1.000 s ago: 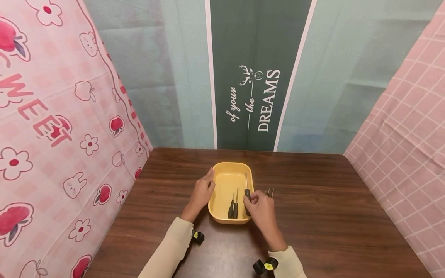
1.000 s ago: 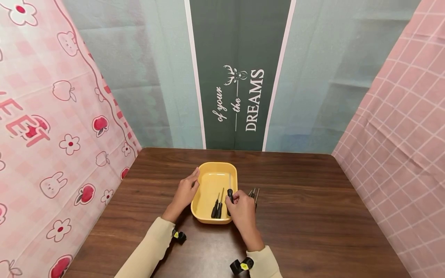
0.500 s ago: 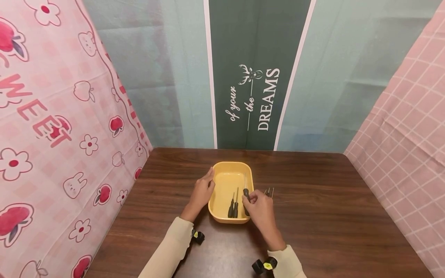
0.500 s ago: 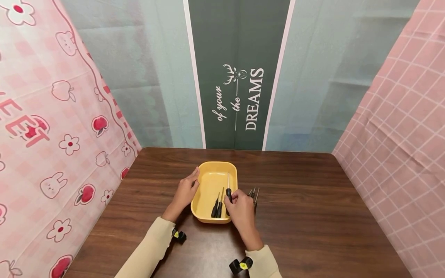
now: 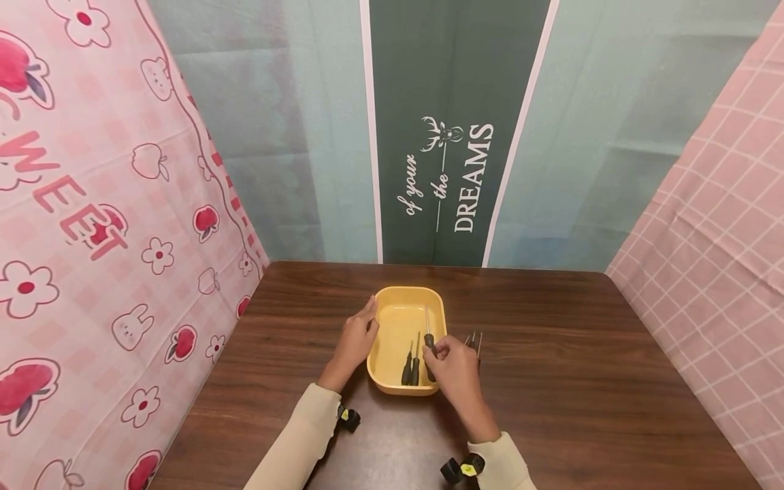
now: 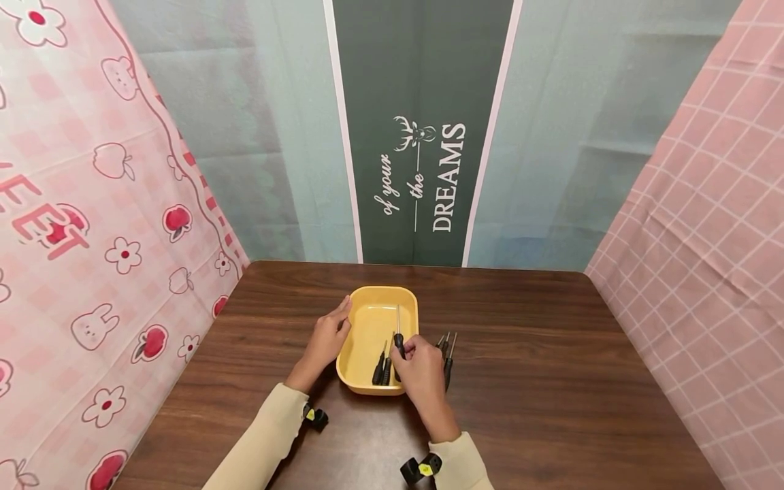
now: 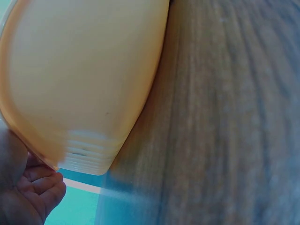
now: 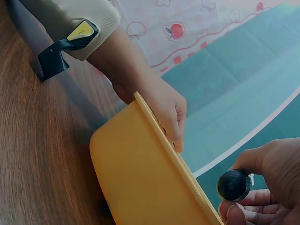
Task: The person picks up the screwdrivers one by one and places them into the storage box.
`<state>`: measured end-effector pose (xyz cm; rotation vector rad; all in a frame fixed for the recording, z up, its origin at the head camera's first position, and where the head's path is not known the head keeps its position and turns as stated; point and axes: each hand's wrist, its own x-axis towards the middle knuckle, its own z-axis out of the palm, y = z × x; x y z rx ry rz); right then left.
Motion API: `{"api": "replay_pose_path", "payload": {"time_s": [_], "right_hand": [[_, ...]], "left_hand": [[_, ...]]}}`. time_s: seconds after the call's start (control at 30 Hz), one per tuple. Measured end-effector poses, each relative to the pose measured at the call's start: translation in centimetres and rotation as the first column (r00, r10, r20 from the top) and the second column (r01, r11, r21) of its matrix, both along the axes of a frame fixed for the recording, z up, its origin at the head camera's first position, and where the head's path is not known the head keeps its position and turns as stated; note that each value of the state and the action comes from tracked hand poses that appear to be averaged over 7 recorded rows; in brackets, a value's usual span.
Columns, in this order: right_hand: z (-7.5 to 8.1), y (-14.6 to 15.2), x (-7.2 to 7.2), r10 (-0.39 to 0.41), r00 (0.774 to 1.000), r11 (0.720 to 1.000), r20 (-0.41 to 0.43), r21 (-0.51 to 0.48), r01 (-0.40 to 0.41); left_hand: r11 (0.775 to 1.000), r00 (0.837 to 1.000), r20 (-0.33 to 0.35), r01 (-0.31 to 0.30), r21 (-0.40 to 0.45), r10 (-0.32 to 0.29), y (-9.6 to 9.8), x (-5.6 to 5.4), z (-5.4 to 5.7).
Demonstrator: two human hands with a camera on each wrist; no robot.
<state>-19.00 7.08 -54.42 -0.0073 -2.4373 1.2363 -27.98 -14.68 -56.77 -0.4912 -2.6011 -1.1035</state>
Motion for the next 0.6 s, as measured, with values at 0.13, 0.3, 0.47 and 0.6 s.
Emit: {"api": "replay_pose_path", "payload": {"time_s": [0.13,0.3,0.47,0.6], "right_hand": [[0.16,-0.12,0.01,0.007,1.0,1.0,0.024,0.001,-0.007],[0.19,-0.14,-0.15,0.015,1.0,1.0,0.022,0.01,-0.015],[0.23,-0.23,-0.29,0.022,1.0,1.0,0.013,0.008,-0.023],[0.32,-0.35,-0.36,0.025,1.0,1.0,0.01,0.003,-0.025]], "left_hand": [[1.0,1.0,0.001,0.003,0.005,-0.003,0.0,-0.04,-0.04],[1.0,1.0,0.001,-0.006,0.002,0.006,0.01,-0.11,-0.09],[1.0,1.0,-0.004,-0.009,-0.003,0.009,0.01,-0.14,-0.14],[1.0,1.0,-0.007,-0.004,-0.001,0.004,-0.02,-0.15,-0.21]]}}
